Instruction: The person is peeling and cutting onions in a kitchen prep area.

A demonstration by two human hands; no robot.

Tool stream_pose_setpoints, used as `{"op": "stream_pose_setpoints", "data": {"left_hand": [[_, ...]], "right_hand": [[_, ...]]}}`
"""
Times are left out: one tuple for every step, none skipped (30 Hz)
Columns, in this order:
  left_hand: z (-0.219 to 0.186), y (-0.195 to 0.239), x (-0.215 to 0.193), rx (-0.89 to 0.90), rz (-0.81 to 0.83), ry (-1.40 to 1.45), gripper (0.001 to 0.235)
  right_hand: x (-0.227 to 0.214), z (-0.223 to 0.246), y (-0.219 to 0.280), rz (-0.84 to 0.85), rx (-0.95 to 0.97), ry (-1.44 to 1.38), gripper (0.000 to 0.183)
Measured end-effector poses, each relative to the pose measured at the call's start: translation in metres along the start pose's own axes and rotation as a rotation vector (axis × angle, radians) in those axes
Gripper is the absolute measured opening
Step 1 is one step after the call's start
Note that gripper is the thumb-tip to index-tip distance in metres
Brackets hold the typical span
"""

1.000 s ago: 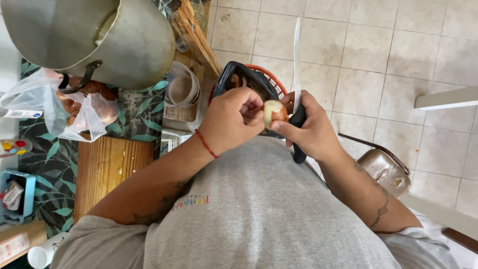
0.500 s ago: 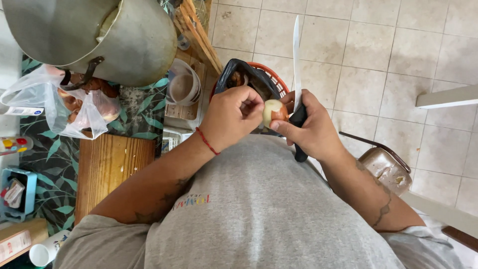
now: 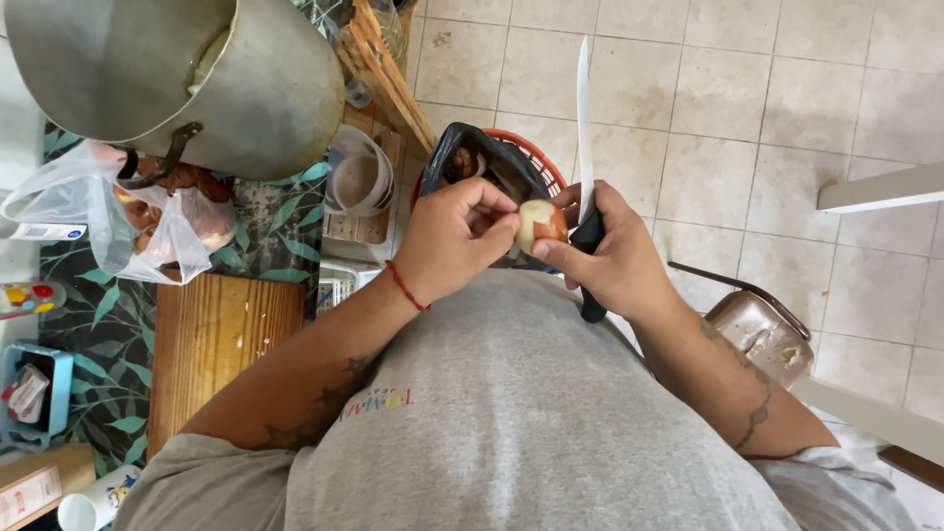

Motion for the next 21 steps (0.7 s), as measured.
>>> {"op": "stream_pose_setpoints", "data": {"left_hand": [[0.005, -0.001, -0.001, 0.0, 0.001, -0.001, 0.009], [0.008, -0.002, -0.002, 0.012, -0.009, -0.016, 0.007], [0.011, -0.003, -0.004, 0.027, -0.018, -0.032, 0.006], [0.01, -0.004, -0.003, 0.03, -0.016, -0.034, 0.006], [0.011, -0.005, -0.003, 0.006, -0.019, -0.028, 0.005], [0.012, -0.005, -0.002, -0.019, -0.022, -0.022, 0.006], [0.013, -0.005, 0.0, -0.018, -0.019, -0.023, 0.006], [0.016, -0.004, 0.002, -0.04, -0.021, -0.003, 0.006], [0.019, -0.005, 0.002, -0.06, -0.025, 0.015, 0.006], [0.017, -0.002, 0.005, -0.057, -0.023, 0.013, 0.006], [0.018, 0.0, 0.006, -0.092, -0.039, 0.073, 0.006], [0.02, 0.002, 0.007, -0.127, -0.054, 0.132, 0.007], [0.015, 0.003, 0.008, -0.122, -0.046, 0.127, 0.007], [0.011, 0.005, 0.009, -0.134, -0.041, 0.149, 0.009], [0.008, 0.006, 0.011, -0.147, -0.03, 0.171, 0.011], [0.007, 0.005, 0.012, -0.141, -0.016, 0.166, 0.011], [0.006, 0.004, 0.01, -0.142, -0.028, 0.116, 0.008], [0.005, 0.004, 0.008, -0.143, -0.041, 0.067, 0.006], [0.005, 0.003, 0.009, -0.135, -0.026, 0.062, 0.006], [0.007, 0.003, 0.009, -0.144, -0.022, 0.033, 0.005], [0.009, 0.004, 0.009, -0.154, -0.02, 0.002, 0.003]], "right_hand": [[0.0, 0.0, 0.001, -0.001, 0.0, -0.001, 0.052], [0.001, 0.001, 0.001, 0.007, -0.011, 0.011, 0.052], [0.001, 0.002, 0.001, 0.012, -0.024, 0.022, 0.052], [0.0, 0.003, 0.001, 0.009, -0.027, 0.022, 0.052], [-0.001, 0.003, 0.002, 0.01, -0.022, 0.02, 0.053], [-0.002, 0.004, 0.003, 0.011, -0.018, 0.018, 0.054], [-0.002, 0.002, 0.004, 0.008, -0.019, 0.016, 0.054], [-0.002, 0.0, 0.004, 0.005, -0.019, 0.011, 0.053], [-0.003, 0.0, 0.004, 0.002, -0.022, 0.005, 0.053], [-0.003, 0.0, 0.004, 0.0, -0.025, 0.004, 0.053], [-0.004, -0.001, 0.005, -0.005, -0.017, 0.009, 0.052], [-0.005, -0.002, 0.005, -0.01, -0.01, 0.013, 0.051], [-0.006, -0.003, 0.006, -0.018, -0.015, 0.01, 0.051], [-0.007, -0.004, 0.006, -0.026, -0.023, 0.054, 0.051], [-0.009, -0.005, 0.007, -0.038, -0.031, 0.098, 0.051], [-0.011, -0.006, 0.006, -0.053, -0.035, 0.094, 0.051], [-0.011, -0.007, 0.006, -0.049, -0.033, 0.109, 0.051], [-0.01, -0.008, 0.005, -0.046, -0.031, 0.124, 0.052], [-0.012, -0.009, 0.007, -0.063, -0.037, 0.12, 0.052], [-0.012, -0.01, 0.008, -0.061, -0.039, 0.128, 0.052], [-0.011, -0.011, 0.01, -0.058, -0.041, 0.134, 0.053]]}}
Point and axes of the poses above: each hand's wrist, its own y-axis away from the middle knuckle, its own x-axis out of the palm, z = x × y, the point moved 9 cm from there along -y, towards the middle knuckle, and after that the axes turned 14 degrees about y, right-handed, at the moved point
